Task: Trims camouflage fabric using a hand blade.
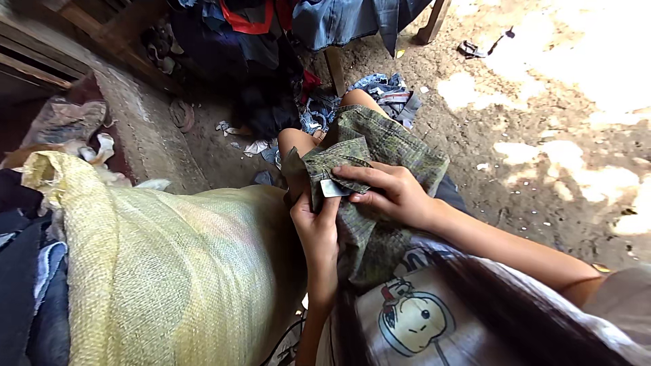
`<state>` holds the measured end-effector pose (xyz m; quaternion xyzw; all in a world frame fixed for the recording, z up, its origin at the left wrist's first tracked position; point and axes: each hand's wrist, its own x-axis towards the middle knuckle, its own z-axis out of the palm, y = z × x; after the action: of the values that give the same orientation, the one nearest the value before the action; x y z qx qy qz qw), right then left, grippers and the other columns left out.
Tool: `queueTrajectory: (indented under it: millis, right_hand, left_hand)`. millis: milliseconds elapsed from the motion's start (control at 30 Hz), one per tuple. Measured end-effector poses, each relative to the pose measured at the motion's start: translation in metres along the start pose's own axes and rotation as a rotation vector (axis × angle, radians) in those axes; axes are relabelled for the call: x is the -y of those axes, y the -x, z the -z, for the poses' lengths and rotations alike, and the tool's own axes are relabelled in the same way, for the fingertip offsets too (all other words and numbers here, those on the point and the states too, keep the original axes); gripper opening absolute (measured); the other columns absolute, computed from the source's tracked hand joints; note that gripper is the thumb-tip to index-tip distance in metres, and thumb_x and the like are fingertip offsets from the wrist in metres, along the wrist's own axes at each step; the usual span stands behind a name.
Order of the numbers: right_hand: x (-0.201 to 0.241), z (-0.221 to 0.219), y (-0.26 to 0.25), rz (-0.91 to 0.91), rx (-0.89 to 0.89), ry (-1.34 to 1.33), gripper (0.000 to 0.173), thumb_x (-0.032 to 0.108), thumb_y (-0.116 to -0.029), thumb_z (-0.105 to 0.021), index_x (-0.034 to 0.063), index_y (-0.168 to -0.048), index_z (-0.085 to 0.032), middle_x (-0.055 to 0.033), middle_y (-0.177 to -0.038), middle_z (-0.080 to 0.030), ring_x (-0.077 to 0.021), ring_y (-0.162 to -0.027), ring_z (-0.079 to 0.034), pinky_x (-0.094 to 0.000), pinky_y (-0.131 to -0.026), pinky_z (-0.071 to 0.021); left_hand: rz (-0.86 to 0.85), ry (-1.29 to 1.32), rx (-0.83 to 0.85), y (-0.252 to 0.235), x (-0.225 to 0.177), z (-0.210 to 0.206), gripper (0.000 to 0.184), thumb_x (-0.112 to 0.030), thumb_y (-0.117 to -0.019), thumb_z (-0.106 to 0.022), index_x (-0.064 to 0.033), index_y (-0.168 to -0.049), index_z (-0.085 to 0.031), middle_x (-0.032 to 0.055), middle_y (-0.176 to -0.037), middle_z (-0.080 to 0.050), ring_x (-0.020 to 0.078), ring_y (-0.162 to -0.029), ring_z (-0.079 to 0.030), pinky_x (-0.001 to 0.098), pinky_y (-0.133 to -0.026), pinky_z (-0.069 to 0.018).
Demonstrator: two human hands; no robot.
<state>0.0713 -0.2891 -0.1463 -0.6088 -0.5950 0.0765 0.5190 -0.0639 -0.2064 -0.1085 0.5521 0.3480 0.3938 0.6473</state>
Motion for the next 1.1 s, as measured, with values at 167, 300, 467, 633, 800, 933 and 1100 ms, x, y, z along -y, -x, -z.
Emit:
queueTrajectory:
  millis: [167, 300, 467, 633, 800, 933, 1100]
  right_hand:
    - [0.002, -0.008, 0.001, -0.016, -0.064, -0.035, 0.035, 0.029, -0.1027, -0.057, 0.006, -0.124, -0.071, -0.009, -0.096, -0.073, -0.0127, -0.08, -0.067, -0.0281, -0.067, -0.0536]
    - [0.003, -0.013, -0.002, -0.049, -0.08, -0.076, 0.033, 0.03, -0.1034, -0.057, 0.0034, -0.118, -0.071, -0.0084, -0.098, -0.074, -0.0119, -0.085, -0.069, -0.0283, -0.071, -0.0555]
    - [-0.008, -0.005, -0.001, 0.022, 0.012, -0.11, 0.036, 0.029, -0.1011, -0.061, 0.0022, -0.124, -0.068, -0.0093, -0.111, -0.074, -0.0113, -0.096, -0.07, -0.0271, -0.08, -0.0562]
    - [-0.004, -0.008, 0.002, 0.012, -0.055, -0.085, 0.035, 0.03, -0.0996, -0.063, 0.0023, -0.121, -0.07, -0.0099, -0.101, -0.073, -0.0101, -0.089, -0.068, -0.0244, -0.077, -0.0543]
    - [0.0, -0.009, -0.005, -0.063, -0.07, -0.224, 0.032, 0.023, -0.0954, -0.069, -0.0015, -0.116, -0.069, -0.0081, -0.108, -0.074, -0.0049, -0.101, -0.068, -0.0208, -0.089, -0.055]
    - [0.007, -0.005, -0.007, -0.241, -0.054, -0.487, 0.019, 0.014, -0.0946, -0.07, 0.0028, -0.109, -0.066, 0.0008, -0.112, -0.072, 0.0013, -0.103, -0.066, -0.0178, -0.089, -0.055]
    - [0.011, 0.0, -0.011, -0.526, -0.01, -0.767, 0.008, 0.022, -0.1015, -0.059, 0.0185, -0.099, -0.066, 0.0097, -0.074, -0.06, 0.0049, -0.054, -0.045, -0.0117, -0.049, -0.0347]
  left_hand:
    - [-0.075, -0.072, 0.025, 0.003, 0.003, -0.002, 0.016, 0.005, -0.0869, -0.062, -0.0059, -0.093, -0.071, -0.0065, -0.077, -0.071, 0.0, -0.072, -0.069, 0.0203, -0.07, -0.0597]
    - [-0.077, -0.097, 0.016, 0.002, 0.004, -0.002, 0.016, 0.005, -0.087, -0.06, -0.0053, -0.092, -0.071, -0.0071, -0.075, -0.07, -0.0012, -0.07, -0.068, 0.0187, -0.068, -0.0589]
    - [-0.016, -0.015, 0.012, 0.003, 0.004, -0.002, 0.015, 0.005, -0.0891, -0.06, -0.005, -0.092, -0.071, -0.0042, -0.077, -0.072, 0.0025, -0.072, -0.07, 0.0221, -0.071, -0.0604]
    - [-0.096, -0.093, 0.041, 0.006, 0.005, -0.002, 0.013, 0.003, -0.0888, -0.06, -0.0058, -0.09, -0.069, -0.0062, -0.073, -0.07, 0.0005, -0.069, -0.068, 0.0202, -0.067, -0.0596]
    - [-0.179, -0.201, 0.009, 0.004, 0.007, -0.005, 0.013, 0.003, -0.088, -0.059, -0.0068, -0.085, -0.067, -0.0097, -0.069, -0.065, -0.0043, -0.065, -0.064, 0.0158, -0.063, -0.0559]
    - [-0.232, -0.26, 0.023, 0.002, 0.014, -0.005, 0.007, 0.003, -0.0868, -0.063, -0.0019, -0.086, -0.067, -0.0078, -0.072, -0.066, -0.006, -0.069, -0.064, 0.0139, -0.066, -0.0553]
    - [-0.247, -0.298, 0.043, 0.001, 0.019, -0.003, 0.005, 0.0, -0.0902, -0.065, -0.0003, -0.09, -0.07, -0.0053, -0.077, -0.068, -0.0042, -0.072, -0.065, 0.0149, -0.068, -0.056]
